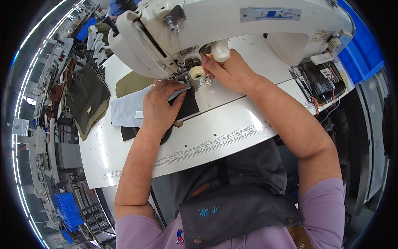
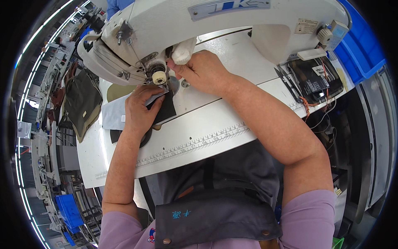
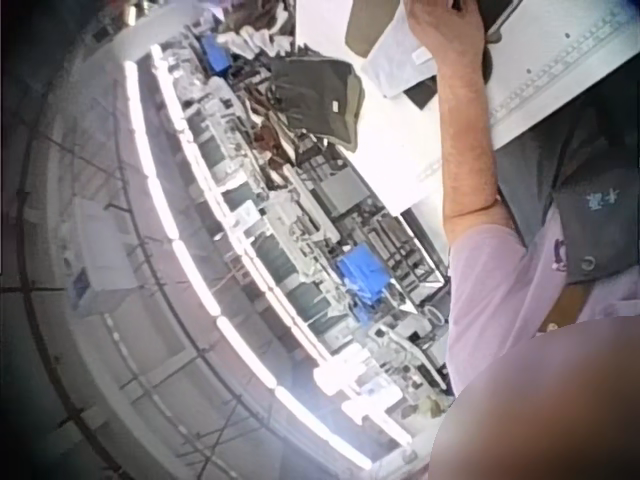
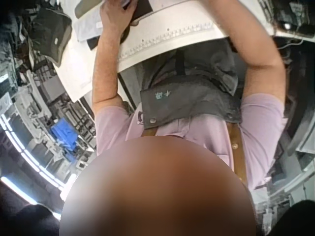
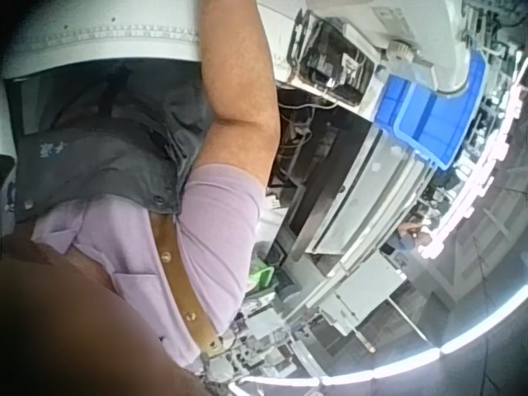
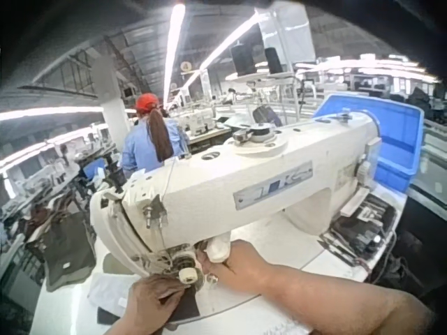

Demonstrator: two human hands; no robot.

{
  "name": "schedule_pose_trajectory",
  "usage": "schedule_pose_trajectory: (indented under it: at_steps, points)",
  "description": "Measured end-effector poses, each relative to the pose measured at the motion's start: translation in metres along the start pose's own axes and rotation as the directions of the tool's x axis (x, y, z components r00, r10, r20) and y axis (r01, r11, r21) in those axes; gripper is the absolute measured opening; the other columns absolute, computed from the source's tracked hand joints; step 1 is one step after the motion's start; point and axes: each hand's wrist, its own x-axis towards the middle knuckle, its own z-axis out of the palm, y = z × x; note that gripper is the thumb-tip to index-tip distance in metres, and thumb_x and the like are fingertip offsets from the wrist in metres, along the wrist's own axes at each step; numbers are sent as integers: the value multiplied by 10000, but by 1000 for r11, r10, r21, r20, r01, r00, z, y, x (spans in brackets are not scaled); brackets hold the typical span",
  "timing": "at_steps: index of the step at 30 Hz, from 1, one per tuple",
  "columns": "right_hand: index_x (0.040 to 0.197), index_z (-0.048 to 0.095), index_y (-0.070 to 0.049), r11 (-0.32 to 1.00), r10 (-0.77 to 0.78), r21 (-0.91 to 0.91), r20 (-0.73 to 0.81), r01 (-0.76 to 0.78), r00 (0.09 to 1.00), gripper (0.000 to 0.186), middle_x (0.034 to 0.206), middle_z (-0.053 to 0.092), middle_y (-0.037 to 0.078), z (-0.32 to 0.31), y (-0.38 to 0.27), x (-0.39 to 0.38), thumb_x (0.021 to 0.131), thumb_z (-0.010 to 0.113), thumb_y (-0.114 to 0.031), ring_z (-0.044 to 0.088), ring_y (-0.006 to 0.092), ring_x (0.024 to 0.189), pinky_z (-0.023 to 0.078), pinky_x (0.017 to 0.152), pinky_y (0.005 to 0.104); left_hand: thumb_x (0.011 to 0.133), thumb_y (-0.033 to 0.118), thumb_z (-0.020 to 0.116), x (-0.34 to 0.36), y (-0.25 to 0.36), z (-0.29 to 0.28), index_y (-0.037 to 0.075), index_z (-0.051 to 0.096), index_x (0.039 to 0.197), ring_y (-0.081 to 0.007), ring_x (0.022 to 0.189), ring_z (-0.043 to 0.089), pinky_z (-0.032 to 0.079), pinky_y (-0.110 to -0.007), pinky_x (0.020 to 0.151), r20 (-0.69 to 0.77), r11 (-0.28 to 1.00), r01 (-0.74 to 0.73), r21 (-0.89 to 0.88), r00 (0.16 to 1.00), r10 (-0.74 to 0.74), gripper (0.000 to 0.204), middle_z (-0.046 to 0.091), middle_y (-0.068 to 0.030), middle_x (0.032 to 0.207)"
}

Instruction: The worker is using an industrial sewing machine to assemble components of a fabric or leather bag.

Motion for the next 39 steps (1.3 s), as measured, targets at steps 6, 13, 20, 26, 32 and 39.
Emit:
schedule_pose_trajectory:
  at_steps: [6,13,20,26,32,39]
  points:
    - [709,711,-73,980,-103,-165,69,113,992,741,696,684,153,6,2,4,1020,343,-637,665,381,741,518,745,455,802,104,750,-19,5,-16,90,780,877,-300,894,667,517,-421,790,19,989,-22,146,1000,20,82,730,-71,901]
    - [777,702,-58,954,-148,-242,129,176,981,636,695,666,155,-4,-7,-10,1020,420,-574,658,368,727,514,729,451,812,215,770,-28,62,-94,113,800,902,-314,748,682,520,-378,700,343,893,182,412,877,-337,139,709,-148,796]
    - [1009,740,-2,957,-219,244,254,156,942,394,934,740,142,2,-56,-60,918,710,-384,701,275,917,531,849,373,819,160,795,-26,85,-185,-18,761,915,-127,595,581,465,-298,597,319,907,309,287,862,-394,206,659,-123,658]
    - [1223,604,22,862,-200,504,246,52,948,516,1042,718,134,36,-100,-131,872,793,-304,666,179,1013,524,904,335,883,149,776,-56,98,-209,-23,699,843,-1,589,487,372,-213,549,240,840,527,-129,839,-489,193,548,96,614]
    - [921,662,28,894,-2,430,278,-123,961,276,755,689,53,13,-100,-130,1003,643,-234,630,89,748,515,709,266,887,94,767,-74,90,-183,0,622,794,-136,982,614,494,-294,879,21,991,-127,33,992,127,197,658,-102,1026]
    - [937,663,25,950,29,263,464,-169,885,198,742,682,39,-35,-118,-111,964,684,-170,616,81,697,514,673,249,894,13,758,-111,75,-148,43,550,877,-48,802,622,512,-200,739,165,627,357,-692,924,-344,211,670,-60,951]
